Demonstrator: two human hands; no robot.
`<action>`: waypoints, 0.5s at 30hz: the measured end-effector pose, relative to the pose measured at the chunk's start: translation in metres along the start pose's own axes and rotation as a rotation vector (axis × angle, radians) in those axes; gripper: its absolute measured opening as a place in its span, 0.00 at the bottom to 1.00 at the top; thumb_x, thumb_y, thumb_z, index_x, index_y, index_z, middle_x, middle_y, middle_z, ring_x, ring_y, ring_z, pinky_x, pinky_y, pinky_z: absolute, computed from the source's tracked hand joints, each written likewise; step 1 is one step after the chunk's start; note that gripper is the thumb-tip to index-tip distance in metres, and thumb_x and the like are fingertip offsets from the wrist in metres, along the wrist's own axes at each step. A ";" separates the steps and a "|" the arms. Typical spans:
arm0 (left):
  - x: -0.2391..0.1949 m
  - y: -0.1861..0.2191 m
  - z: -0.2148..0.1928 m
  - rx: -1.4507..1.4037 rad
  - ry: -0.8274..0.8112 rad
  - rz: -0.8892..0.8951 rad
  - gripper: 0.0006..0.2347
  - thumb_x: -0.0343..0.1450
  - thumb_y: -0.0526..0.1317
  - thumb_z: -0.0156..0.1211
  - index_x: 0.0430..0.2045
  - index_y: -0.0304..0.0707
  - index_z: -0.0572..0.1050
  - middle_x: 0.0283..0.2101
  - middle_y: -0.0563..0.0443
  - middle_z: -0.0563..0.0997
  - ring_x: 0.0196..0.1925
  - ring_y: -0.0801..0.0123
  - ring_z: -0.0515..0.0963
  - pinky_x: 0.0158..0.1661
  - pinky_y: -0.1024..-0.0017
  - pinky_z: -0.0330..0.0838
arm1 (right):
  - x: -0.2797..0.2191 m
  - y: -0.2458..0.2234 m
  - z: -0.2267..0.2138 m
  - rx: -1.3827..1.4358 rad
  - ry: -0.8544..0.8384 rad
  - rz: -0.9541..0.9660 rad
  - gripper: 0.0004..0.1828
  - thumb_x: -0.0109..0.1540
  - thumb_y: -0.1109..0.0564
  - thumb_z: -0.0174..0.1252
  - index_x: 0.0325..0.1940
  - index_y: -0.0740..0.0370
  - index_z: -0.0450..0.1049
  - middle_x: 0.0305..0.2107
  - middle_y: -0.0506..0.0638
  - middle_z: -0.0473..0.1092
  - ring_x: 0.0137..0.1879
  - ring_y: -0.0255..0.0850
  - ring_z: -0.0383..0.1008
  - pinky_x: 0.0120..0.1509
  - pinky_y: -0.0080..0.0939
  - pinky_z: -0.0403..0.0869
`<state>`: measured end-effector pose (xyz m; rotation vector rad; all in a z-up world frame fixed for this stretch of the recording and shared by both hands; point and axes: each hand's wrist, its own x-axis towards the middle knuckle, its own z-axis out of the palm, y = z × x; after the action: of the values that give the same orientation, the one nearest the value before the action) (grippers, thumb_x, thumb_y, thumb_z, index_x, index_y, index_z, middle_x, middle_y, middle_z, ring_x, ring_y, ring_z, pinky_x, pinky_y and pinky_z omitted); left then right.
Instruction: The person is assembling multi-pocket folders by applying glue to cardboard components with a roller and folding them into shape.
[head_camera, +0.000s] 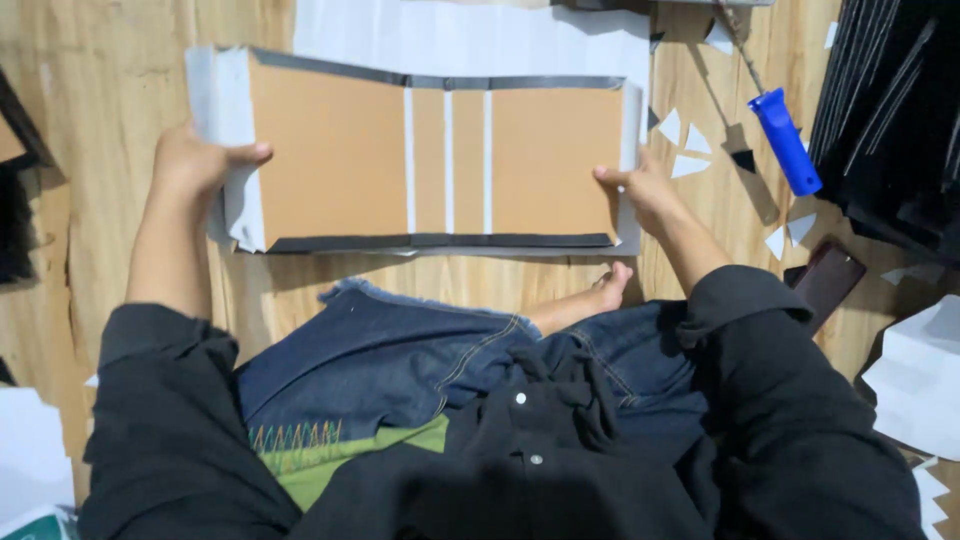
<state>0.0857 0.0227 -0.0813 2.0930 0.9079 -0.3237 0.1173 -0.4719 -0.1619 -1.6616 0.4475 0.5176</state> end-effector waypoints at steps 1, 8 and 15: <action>0.005 -0.010 0.002 -0.044 0.009 -0.015 0.20 0.52 0.39 0.71 0.36 0.43 0.75 0.40 0.58 0.79 0.39 0.73 0.78 0.33 0.71 0.71 | 0.004 0.004 -0.002 -0.025 -0.015 0.062 0.29 0.51 0.59 0.62 0.54 0.59 0.63 0.43 0.48 0.71 0.48 0.37 0.71 0.54 0.34 0.70; 0.035 -0.044 0.017 -0.096 -0.010 0.038 0.22 0.53 0.40 0.68 0.40 0.42 0.72 0.42 0.57 0.77 0.41 0.70 0.75 0.36 0.72 0.70 | -0.008 -0.024 0.007 -0.196 -0.043 0.138 0.27 0.53 0.58 0.58 0.56 0.60 0.62 0.46 0.49 0.70 0.50 0.40 0.70 0.55 0.37 0.68; 0.030 -0.042 0.008 -0.165 -0.096 0.086 0.20 0.54 0.39 0.67 0.40 0.43 0.71 0.44 0.55 0.78 0.42 0.71 0.78 0.37 0.71 0.73 | -0.010 -0.035 0.005 0.004 -0.054 0.133 0.28 0.49 0.64 0.58 0.53 0.58 0.62 0.44 0.49 0.70 0.50 0.41 0.72 0.54 0.38 0.71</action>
<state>0.0785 0.0488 -0.1256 1.9413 0.7594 -0.2909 0.1282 -0.4616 -0.1286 -1.6169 0.5209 0.6577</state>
